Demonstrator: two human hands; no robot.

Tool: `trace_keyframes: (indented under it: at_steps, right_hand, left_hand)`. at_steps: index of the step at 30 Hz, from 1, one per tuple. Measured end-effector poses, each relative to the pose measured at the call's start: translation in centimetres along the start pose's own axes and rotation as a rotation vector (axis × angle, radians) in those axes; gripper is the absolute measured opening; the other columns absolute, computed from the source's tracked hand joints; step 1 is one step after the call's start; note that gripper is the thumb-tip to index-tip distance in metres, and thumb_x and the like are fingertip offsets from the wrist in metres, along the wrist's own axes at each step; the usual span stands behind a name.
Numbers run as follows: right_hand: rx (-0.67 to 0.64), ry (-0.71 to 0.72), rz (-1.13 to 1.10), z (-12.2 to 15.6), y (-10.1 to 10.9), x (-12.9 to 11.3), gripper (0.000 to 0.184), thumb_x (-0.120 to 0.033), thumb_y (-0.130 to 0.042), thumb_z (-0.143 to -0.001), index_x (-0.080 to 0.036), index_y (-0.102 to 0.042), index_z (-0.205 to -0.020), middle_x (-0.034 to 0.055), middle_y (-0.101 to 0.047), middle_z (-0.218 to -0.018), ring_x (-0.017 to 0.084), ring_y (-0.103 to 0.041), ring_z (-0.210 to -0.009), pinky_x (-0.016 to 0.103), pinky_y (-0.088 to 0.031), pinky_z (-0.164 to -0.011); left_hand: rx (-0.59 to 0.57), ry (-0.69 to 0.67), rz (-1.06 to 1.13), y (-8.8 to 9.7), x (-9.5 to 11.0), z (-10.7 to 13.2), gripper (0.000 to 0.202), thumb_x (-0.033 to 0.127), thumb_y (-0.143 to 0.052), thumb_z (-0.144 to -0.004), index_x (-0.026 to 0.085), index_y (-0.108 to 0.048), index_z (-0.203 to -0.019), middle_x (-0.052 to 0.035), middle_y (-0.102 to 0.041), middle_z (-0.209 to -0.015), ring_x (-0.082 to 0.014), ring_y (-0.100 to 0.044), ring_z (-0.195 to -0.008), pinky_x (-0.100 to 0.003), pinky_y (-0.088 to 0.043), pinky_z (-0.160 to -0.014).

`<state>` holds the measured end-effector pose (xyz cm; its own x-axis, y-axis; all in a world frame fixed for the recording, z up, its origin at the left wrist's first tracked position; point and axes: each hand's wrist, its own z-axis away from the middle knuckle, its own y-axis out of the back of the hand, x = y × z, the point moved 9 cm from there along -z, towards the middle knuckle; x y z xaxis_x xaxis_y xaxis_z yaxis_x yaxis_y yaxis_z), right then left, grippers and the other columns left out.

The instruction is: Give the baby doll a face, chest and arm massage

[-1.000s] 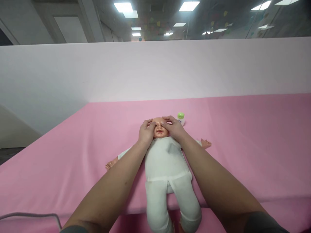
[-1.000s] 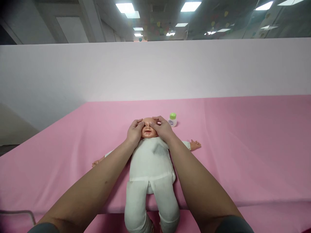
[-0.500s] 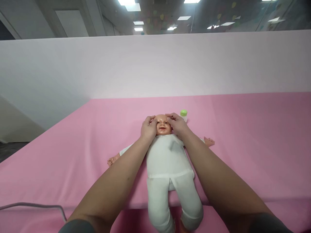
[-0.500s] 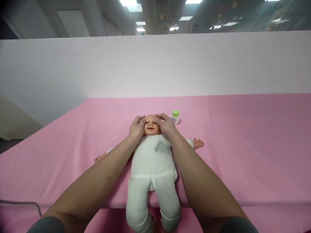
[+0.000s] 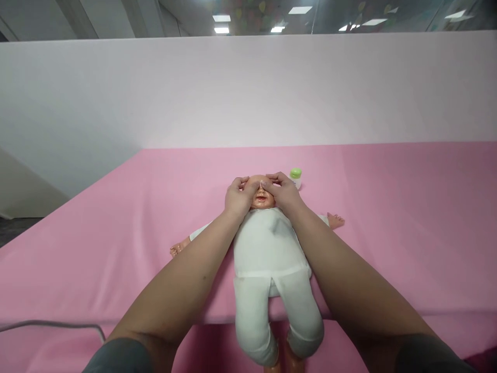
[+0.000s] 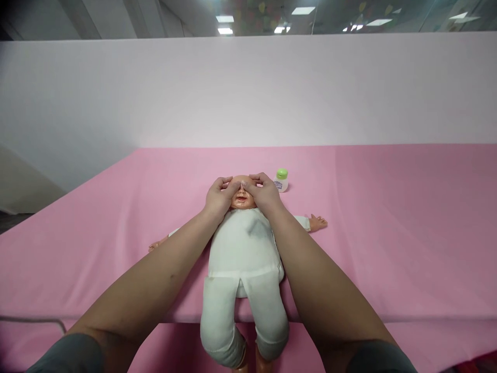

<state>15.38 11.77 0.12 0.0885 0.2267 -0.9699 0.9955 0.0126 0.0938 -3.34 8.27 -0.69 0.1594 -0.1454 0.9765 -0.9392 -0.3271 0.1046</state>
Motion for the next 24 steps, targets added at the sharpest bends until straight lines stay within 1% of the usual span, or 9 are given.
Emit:
trace_keyframes:
  at_steps: [2, 5, 8, 11, 13, 16, 19, 21, 24]
  right_hand:
    - [-0.019, -0.009, -0.073, -0.4, -0.1, 0.7, 0.049, -0.056, -0.082, -0.074, -0.025, -0.071, -0.111, 0.0045, -0.07, -0.113, 0.023, -0.066, -0.107, 0.042, -0.053, -0.099]
    - [-0.049, -0.037, -0.194, -0.8, -0.2, 1.4, 0.048, -0.052, -0.082, -0.074, -0.024, -0.072, -0.111, 0.004, -0.07, -0.107, 0.021, -0.067, -0.102, 0.04, -0.054, -0.099]
    - [-0.071, -0.069, -0.24, -0.7, -0.2, 1.7, 0.047, -0.048, -0.082, -0.073, -0.025, -0.073, -0.113, 0.0041, -0.07, -0.111, 0.021, -0.067, -0.101, 0.04, -0.055, -0.096]
    - [-0.077, -0.102, -0.226, -0.5, -0.1, 1.9, 0.048, -0.046, -0.078, -0.074, -0.027, -0.072, -0.119, 0.0043, -0.069, -0.121, 0.022, -0.066, -0.104, 0.041, -0.055, -0.094]
    - [-0.075, -0.107, -0.207, -0.4, -0.1, 1.8, 0.049, -0.046, -0.076, -0.075, -0.027, -0.071, -0.12, 0.0043, -0.069, -0.121, 0.022, -0.066, -0.105, 0.041, -0.056, -0.094]
    - [-0.057, -0.037, -0.125, -0.1, -0.1, 0.7, 0.05, -0.05, -0.078, -0.075, -0.026, -0.071, -0.118, 0.0046, -0.07, -0.119, 0.023, -0.065, -0.11, 0.041, -0.054, -0.099]
    - [-0.025, 0.028, -0.006, 0.4, 0.0, -0.6, 0.053, -0.053, -0.084, -0.072, -0.026, -0.071, -0.115, 0.0056, -0.068, -0.121, 0.024, -0.063, -0.115, 0.04, -0.052, -0.1]
    - [-0.013, 0.028, 0.023, 0.6, 0.0, -0.8, 0.053, -0.053, -0.085, -0.071, -0.026, -0.071, -0.114, 0.006, -0.068, -0.121, 0.025, -0.063, -0.115, 0.04, -0.053, -0.099]
    - [-0.012, 0.018, -0.027, 0.1, -0.1, -0.3, 0.048, -0.052, -0.082, -0.075, -0.025, -0.071, -0.113, 0.0054, -0.07, -0.116, 0.023, -0.065, -0.109, 0.04, -0.053, -0.098]
  left_hand:
    - [0.002, 0.003, -0.01, 0.0, -0.2, -0.2, 0.046, 0.051, -0.073, -0.086, 0.025, -0.069, -0.124, -0.007, -0.071, -0.116, -0.0247, -0.068, -0.104, -0.035, -0.052, -0.094]
    - [0.014, -0.007, -0.028, 0.0, -0.5, -0.4, 0.043, 0.051, -0.069, -0.088, 0.026, -0.069, -0.123, -0.0063, -0.072, -0.116, -0.0235, -0.068, -0.105, -0.034, -0.052, -0.093]
    - [0.028, -0.038, -0.021, 0.0, -0.7, -0.6, 0.037, 0.046, -0.063, -0.091, 0.026, -0.07, -0.121, -0.0055, -0.072, -0.117, -0.0223, -0.067, -0.108, -0.033, -0.051, -0.095]
    - [0.037, -0.051, -0.004, 0.1, -0.8, -0.7, 0.033, 0.041, -0.058, -0.094, 0.025, -0.07, -0.12, -0.0051, -0.071, -0.119, -0.0217, -0.065, -0.112, -0.033, -0.05, -0.097]
    - [0.022, -0.04, 0.011, 0.0, -0.9, -0.7, 0.034, 0.04, -0.056, -0.095, 0.025, -0.069, -0.122, -0.005, -0.072, -0.119, -0.0213, -0.066, -0.11, -0.033, -0.051, -0.095]
    - [-0.003, -0.031, 0.015, 0.0, -0.8, -0.6, 0.039, 0.047, -0.061, -0.093, 0.025, -0.068, -0.124, -0.0059, -0.071, -0.118, -0.0217, -0.067, -0.107, -0.033, -0.052, -0.093]
    - [-0.014, -0.036, -0.004, 0.1, -0.4, -0.3, 0.051, 0.056, -0.07, -0.086, 0.024, -0.067, -0.126, -0.0081, -0.07, -0.12, -0.0237, -0.068, -0.106, -0.034, -0.052, -0.093]
    - [-0.02, -0.033, -0.011, 0.0, -0.2, -0.2, 0.055, 0.058, -0.074, -0.084, 0.024, -0.067, -0.126, -0.0087, -0.07, -0.12, -0.0243, -0.068, -0.105, -0.034, -0.052, -0.091]
    - [-0.01, -0.036, -0.034, 0.0, -0.3, -0.2, 0.049, 0.055, -0.072, -0.086, 0.025, -0.068, -0.125, -0.0078, -0.07, -0.118, -0.0239, -0.068, -0.103, -0.034, -0.052, -0.09]
